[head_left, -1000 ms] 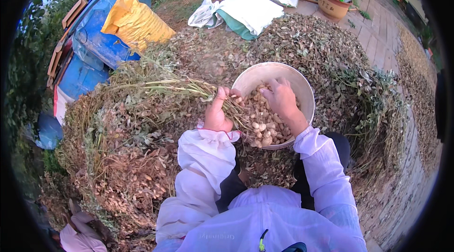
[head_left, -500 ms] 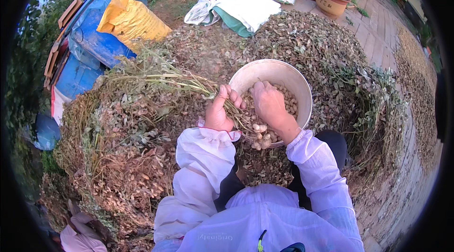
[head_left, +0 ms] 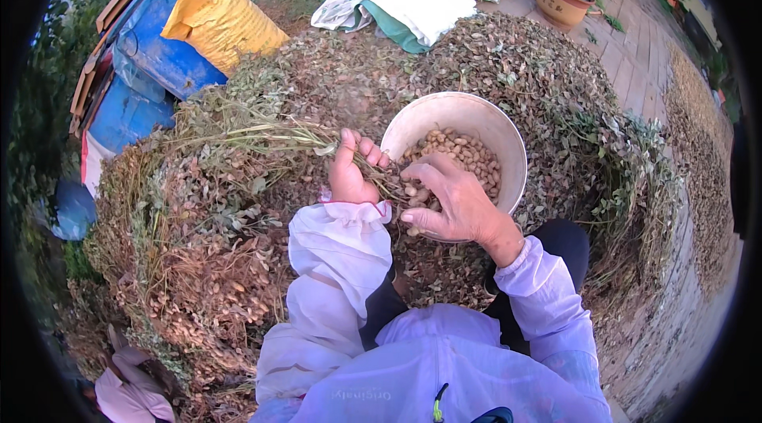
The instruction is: The person sits on the ground and removes peanuts from their pods by hand, placing the shelled nuts into a white bucket. The person repeatedly picks up dried peanut stalks, strips the pods, and discards the empty stems.
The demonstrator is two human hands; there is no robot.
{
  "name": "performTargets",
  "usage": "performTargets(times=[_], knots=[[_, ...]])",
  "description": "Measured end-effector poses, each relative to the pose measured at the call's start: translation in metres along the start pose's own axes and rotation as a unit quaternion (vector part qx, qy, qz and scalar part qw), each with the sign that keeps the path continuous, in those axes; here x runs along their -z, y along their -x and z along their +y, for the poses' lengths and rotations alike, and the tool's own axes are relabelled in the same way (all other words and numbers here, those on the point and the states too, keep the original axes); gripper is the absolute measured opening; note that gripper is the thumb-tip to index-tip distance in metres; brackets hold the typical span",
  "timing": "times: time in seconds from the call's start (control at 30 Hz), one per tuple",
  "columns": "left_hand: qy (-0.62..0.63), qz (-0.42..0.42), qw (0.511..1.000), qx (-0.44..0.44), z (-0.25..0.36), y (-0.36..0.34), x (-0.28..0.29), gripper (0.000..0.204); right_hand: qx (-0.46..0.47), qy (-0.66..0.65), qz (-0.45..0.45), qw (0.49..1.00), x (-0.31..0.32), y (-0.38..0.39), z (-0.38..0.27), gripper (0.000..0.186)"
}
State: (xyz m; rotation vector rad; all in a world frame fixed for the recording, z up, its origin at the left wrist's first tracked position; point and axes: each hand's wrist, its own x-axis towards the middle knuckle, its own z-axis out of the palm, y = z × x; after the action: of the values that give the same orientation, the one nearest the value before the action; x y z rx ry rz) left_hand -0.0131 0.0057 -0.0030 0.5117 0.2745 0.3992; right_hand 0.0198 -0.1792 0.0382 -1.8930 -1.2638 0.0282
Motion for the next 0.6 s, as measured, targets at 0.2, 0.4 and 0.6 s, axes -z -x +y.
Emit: performTargets(times=[0.2,0.4,0.6], knots=[[0.035,0.067,0.997,0.005,-0.010,-0.007,0.005,0.026,-0.010,0.142,0.120,0.983,-0.035,0.011,0.010,0.031],[0.094,0.082,0.992,0.037,-0.013,-0.009,0.002,0.030,-0.048,0.037,0.235,0.970,-0.029,0.003,0.014,0.014],[0.027,0.181,0.983,-0.023,-0.035,-0.014,-0.009,0.031,-0.257,-0.222,0.381,0.860,-0.044,-0.005,0.066,0.017]])
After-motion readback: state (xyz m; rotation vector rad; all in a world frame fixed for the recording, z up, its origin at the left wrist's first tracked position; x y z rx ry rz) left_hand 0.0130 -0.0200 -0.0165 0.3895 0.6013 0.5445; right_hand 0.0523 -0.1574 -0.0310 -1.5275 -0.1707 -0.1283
